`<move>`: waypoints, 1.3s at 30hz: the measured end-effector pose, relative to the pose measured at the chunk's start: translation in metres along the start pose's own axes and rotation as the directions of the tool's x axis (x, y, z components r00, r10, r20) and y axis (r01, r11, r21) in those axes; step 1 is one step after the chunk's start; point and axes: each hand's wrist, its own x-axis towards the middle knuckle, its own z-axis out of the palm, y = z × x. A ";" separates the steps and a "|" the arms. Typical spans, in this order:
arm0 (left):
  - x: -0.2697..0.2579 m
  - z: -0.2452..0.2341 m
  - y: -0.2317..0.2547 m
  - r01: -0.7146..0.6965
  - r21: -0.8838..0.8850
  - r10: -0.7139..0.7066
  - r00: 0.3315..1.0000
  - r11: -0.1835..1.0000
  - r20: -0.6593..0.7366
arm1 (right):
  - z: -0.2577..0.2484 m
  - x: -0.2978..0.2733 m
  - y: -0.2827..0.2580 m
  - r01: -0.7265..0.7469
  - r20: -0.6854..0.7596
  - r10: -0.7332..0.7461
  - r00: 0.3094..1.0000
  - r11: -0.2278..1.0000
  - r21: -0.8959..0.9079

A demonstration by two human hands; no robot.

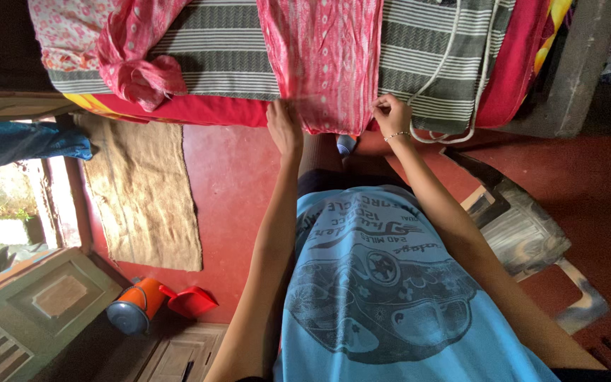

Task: The person irons a pink patterned garment laid on a striped mat. They repeatedly smooth the fabric with one hand and move a blue iron over it with the other, adjusting the cloth between passes.

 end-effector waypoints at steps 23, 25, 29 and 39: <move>-0.003 0.028 0.078 0.113 -0.188 0.034 0.769 0.976 0.639 | 0.002 -0.011 -0.032 0.140 -0.084 -0.197 0.977 0.884 -0.447; -0.009 0.054 0.095 -0.404 -0.015 0.320 0.702 0.915 0.636 | 0.002 -0.009 -0.029 0.137 -0.054 -0.175 0.983 0.899 -0.417; -0.015 0.089 0.098 -0.553 0.039 0.436 0.696 0.832 0.570 | -0.015 0.006 -0.019 0.205 -0.027 -0.221 0.975 0.938 -0.281; -0.015 0.075 0.112 -0.667 0.154 0.427 0.619 0.729 0.659 | -0.136 0.182 0.046 0.251 -0.518 -0.230 0.824 0.967 -0.031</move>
